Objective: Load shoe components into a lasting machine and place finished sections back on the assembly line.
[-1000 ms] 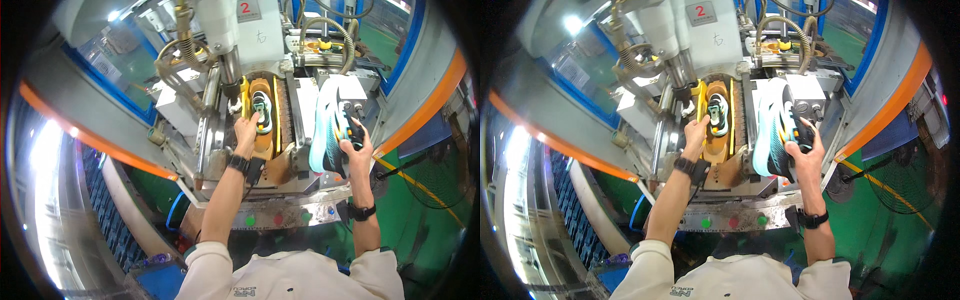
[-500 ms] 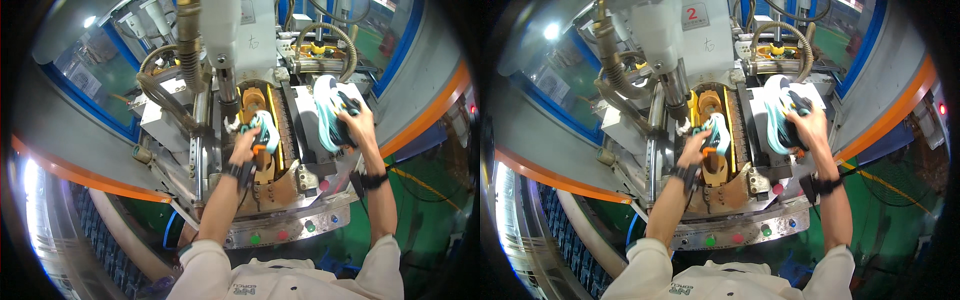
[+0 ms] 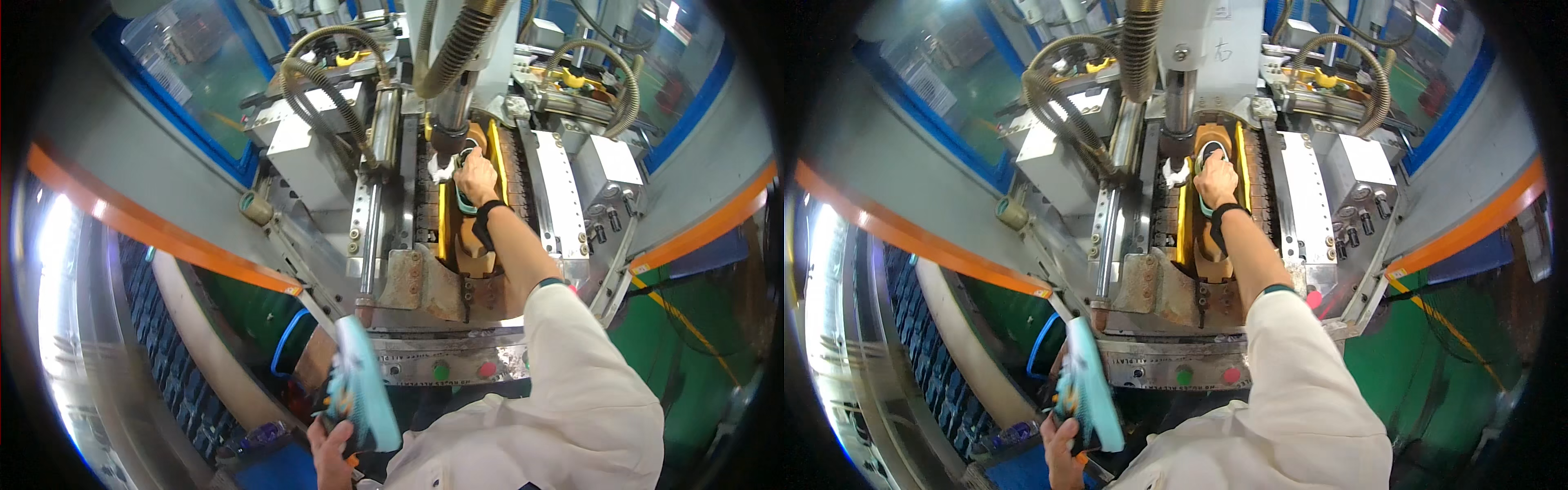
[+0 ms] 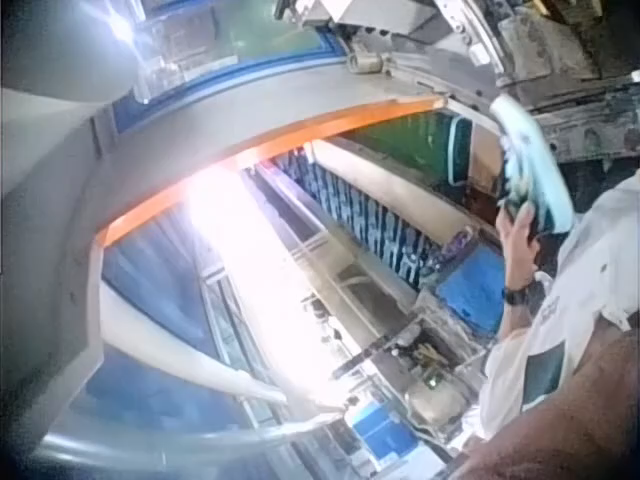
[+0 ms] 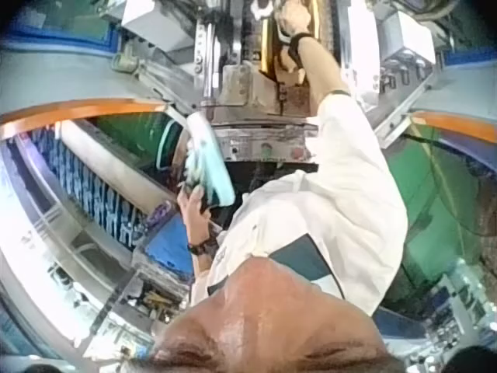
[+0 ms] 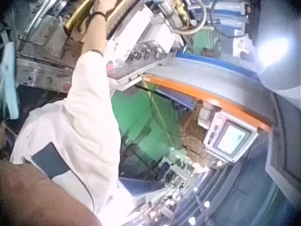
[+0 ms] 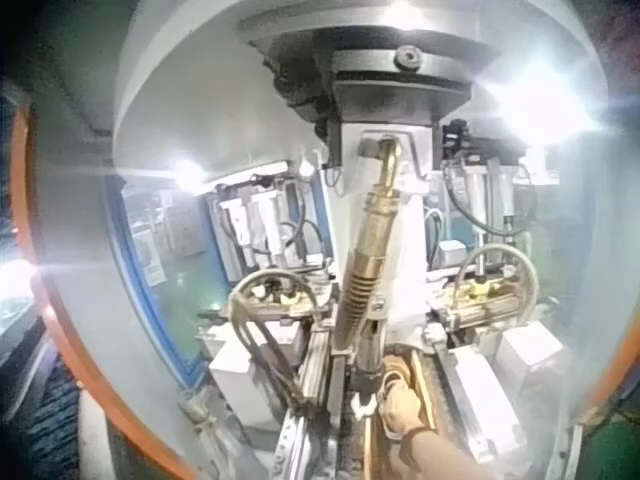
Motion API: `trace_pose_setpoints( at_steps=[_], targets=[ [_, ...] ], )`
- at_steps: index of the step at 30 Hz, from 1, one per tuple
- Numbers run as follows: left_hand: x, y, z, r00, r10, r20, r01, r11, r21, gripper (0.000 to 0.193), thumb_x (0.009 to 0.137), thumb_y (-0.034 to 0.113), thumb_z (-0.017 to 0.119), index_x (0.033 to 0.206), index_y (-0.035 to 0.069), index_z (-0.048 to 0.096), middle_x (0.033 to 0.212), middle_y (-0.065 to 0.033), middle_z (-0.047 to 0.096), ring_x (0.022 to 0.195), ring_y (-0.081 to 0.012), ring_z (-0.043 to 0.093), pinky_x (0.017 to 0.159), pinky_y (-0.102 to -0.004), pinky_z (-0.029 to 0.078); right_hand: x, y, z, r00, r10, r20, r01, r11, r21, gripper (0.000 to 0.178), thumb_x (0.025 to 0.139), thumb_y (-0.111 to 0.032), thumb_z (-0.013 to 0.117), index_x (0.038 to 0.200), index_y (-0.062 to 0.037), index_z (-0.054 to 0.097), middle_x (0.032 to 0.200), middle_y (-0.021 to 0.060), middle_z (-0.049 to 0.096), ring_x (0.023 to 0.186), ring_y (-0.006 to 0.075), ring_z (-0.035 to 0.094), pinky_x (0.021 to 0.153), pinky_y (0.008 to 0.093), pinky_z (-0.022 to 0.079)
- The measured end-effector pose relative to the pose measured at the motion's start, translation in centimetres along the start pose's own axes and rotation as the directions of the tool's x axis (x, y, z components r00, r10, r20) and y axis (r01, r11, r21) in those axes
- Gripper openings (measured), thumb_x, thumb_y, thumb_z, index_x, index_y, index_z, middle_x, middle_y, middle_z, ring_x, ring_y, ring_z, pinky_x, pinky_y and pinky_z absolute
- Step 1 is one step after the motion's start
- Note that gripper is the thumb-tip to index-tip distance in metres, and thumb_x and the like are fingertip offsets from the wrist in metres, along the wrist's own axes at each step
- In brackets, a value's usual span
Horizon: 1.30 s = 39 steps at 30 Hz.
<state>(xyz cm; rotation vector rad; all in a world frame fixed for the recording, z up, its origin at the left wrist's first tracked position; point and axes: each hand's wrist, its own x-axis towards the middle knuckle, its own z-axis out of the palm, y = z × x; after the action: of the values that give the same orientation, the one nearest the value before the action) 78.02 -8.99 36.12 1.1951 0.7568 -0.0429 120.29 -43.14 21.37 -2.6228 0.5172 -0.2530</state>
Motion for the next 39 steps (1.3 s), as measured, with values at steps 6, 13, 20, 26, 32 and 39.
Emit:
trace_pose_setpoints(
  at_steps=[6,13,20,26,32,39],
  targets=[
    [-3.5,-6.3,-5.8,0.885,0.082,-0.458,-0.178,0.969,-0.169,0.051,0.084,0.015,0.07,0.128,0.001,0.05,0.112,-0.0111,0.062,0.096,-0.0218,0.066,0.079,-0.0358,0.058,-3.2,-0.5,-2.6,0.989,-0.139,0.048,0.142,0.989,-0.047,0.068,0.08,-0.023,0.071,0.134,0.0004,0.038,0.122,0.0268,0.058,0.11,0.0412,0.061,0.09,0.0519,0.05],
    [-6.2,-10.9,-4.2,0.894,-0.126,-0.431,0.013,0.966,-0.257,0.042,0.084,0.022,0.073,0.119,0.007,0.057,0.102,-0.006,0.066,0.09,-0.0182,0.067,0.068,-0.0334,0.056,-33.2,1.0,-4.8,0.618,-0.784,-0.054,0.656,0.477,0.586,0.013,0.079,-0.004,0.066,0.092,-0.0044,0.063,0.089,0.0115,0.063,0.091,0.0316,0.064,0.072,0.0416,0.054],
    [-10.3,-11.6,-0.6,0.924,-0.078,-0.375,0.001,0.98,-0.201,0.044,0.086,0.012,0.07,0.125,0.002,0.053,0.11,-0.0081,0.064,0.097,-0.019,0.065,0.082,-0.0329,0.057,-39.1,7.4,9.1,0.45,-0.832,0.325,0.657,0.555,0.51,0.016,0.084,-0.013,0.061,0.098,-0.0052,0.057,0.106,0.0135,0.055,0.109,0.0342,0.056,0.083,0.0462,0.053],
    [-10.8,-13.9,-2.6,0.943,0.027,-0.331,-0.095,0.977,-0.19,0.043,0.084,0.008,0.07,0.123,0.0,0.055,0.109,-0.008,0.064,0.096,-0.0201,0.066,0.081,-0.033,0.057,-38.7,7.5,9.3,0.473,-0.821,0.32,0.634,0.569,0.523,0.013,0.086,-0.014,0.058,0.095,-0.0049,0.057,0.108,0.0154,0.058,0.11,0.036,0.056,0.088,0.0484,0.051],
    [-13.3,-13.4,-3.3,0.878,0.058,-0.475,-0.145,0.978,-0.148,0.047,0.083,0.011,0.07,0.124,-0.002,0.053,0.112,-0.013,0.062,0.097,-0.0235,0.066,0.076,-0.0384,0.059,-39.9,6.1,12.3,0.503,-0.793,0.343,0.543,0.599,0.589,0.016,0.087,-0.016,0.055,0.097,-0.0031,0.059,0.101,0.0184,0.061,0.103,0.0389,0.06,0.086,0.0494,0.052],
    [-16.2,-14.1,-5.4,0.914,-0.011,-0.405,-0.092,0.968,-0.232,0.037,0.088,0.011,0.066,0.119,-0.006,0.056,0.105,-0.011,0.065,0.093,-0.02,0.067,0.077,-0.0331,0.058,-38.4,7.2,10.9,0.5,-0.815,0.291,0.626,0.573,0.529,0.017,0.095,-0.021,0.054,0.1,-0.0073,0.063,0.098,0.0149,0.064,0.09,0.0373,0.062,0.078,0.0457,0.051]
  ],
)
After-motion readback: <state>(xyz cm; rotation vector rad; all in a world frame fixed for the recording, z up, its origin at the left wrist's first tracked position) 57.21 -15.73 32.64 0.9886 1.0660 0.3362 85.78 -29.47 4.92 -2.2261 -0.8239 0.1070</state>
